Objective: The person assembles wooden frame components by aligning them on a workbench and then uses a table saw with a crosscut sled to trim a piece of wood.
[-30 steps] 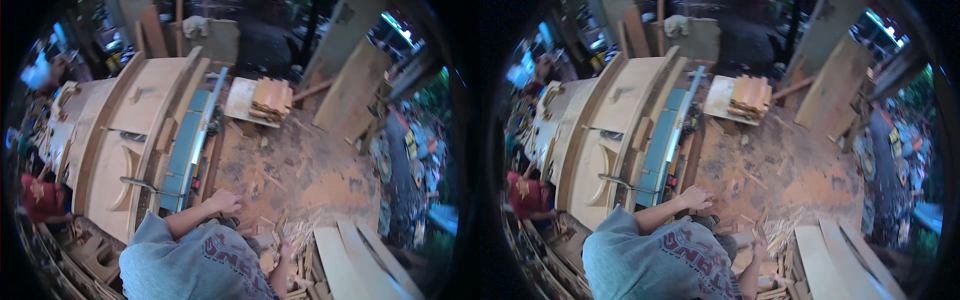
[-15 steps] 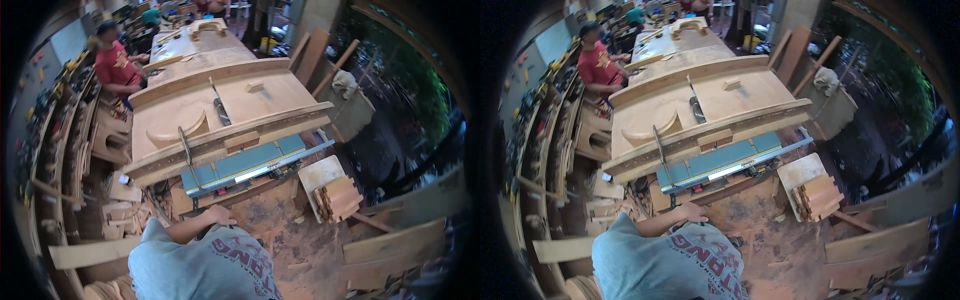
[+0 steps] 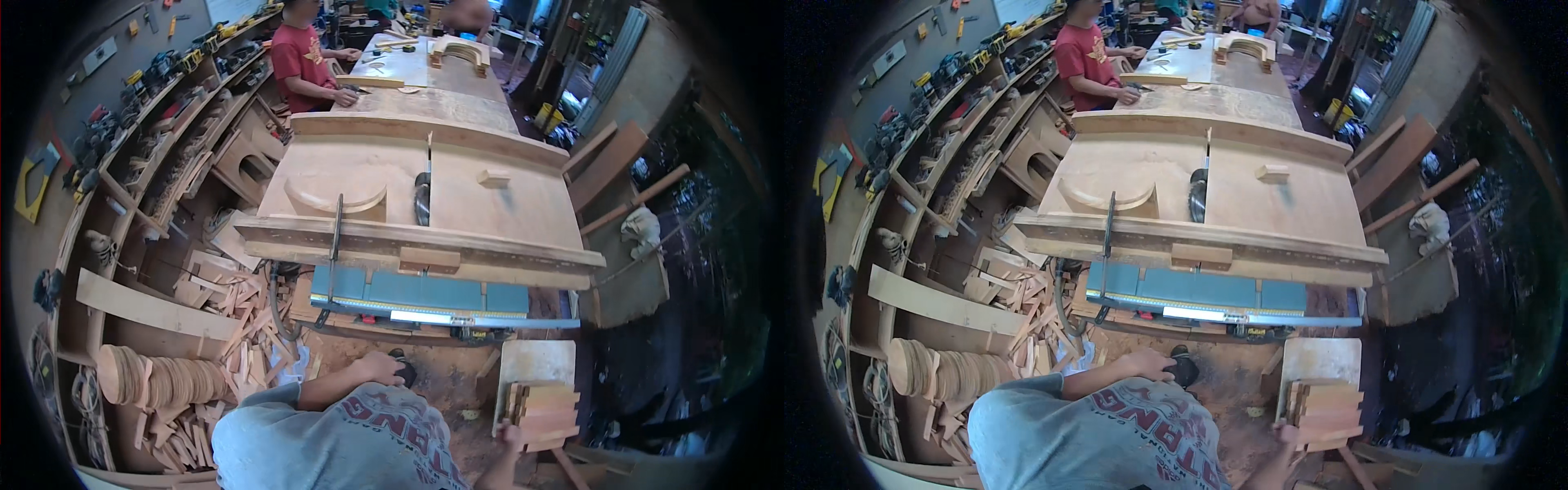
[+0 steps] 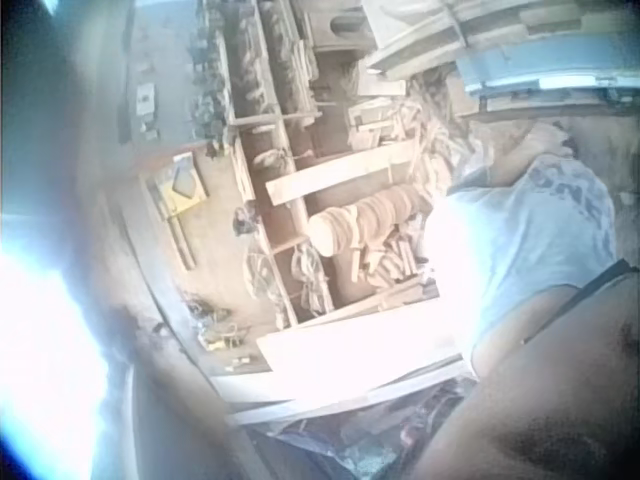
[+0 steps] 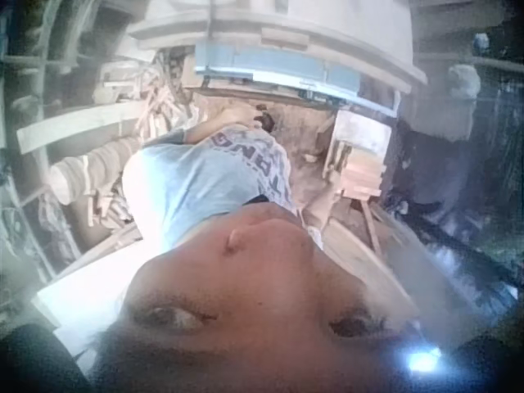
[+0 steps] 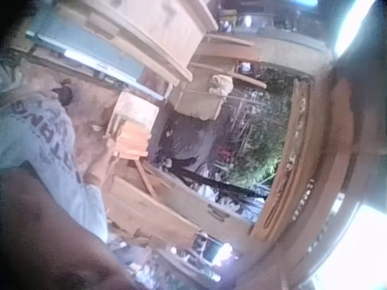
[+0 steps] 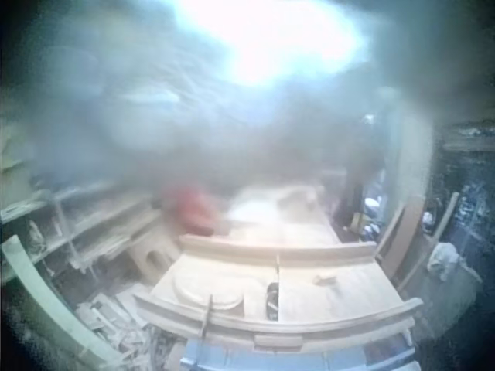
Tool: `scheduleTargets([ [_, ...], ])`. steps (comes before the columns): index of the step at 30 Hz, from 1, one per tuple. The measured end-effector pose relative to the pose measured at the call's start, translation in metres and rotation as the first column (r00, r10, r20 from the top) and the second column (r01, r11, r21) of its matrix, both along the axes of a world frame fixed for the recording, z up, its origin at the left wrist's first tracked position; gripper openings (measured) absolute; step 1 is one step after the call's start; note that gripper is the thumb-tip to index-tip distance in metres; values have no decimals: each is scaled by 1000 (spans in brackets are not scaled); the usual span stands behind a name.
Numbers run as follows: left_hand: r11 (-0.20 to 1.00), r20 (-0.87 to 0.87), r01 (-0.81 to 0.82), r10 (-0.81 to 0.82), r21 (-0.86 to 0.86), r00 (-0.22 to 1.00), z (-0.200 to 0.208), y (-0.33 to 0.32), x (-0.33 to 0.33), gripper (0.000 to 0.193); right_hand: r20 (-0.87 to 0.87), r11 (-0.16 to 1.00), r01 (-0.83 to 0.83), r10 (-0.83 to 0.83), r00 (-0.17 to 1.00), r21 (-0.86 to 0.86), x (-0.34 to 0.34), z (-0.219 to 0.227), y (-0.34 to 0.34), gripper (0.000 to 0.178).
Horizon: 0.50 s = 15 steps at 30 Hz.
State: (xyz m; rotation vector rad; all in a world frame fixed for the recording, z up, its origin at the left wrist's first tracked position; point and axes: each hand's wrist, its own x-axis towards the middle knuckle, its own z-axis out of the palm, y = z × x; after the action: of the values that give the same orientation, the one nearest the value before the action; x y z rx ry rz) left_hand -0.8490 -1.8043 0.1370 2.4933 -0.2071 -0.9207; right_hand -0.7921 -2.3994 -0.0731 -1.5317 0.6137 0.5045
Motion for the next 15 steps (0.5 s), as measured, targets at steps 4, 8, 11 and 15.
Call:
scheduleTargets([
  [4,991,103,-115,123,-74,987,13,21,52,55,-316,33,-718,883,347,-695,43,-35,175,41],
  [8,915,253,-203,301,-349,920,64,27,124,44,51,308,-871,949,313,-383,115,74,313,29],
  [11,841,445,-271,490,-469,750,103,28,172,35,198,364,-730,931,307,-578,177,194,353,25],
  [15,773,640,-300,632,-559,436,130,61,232,27,579,691,-444,722,379,-571,271,295,379,17],
])
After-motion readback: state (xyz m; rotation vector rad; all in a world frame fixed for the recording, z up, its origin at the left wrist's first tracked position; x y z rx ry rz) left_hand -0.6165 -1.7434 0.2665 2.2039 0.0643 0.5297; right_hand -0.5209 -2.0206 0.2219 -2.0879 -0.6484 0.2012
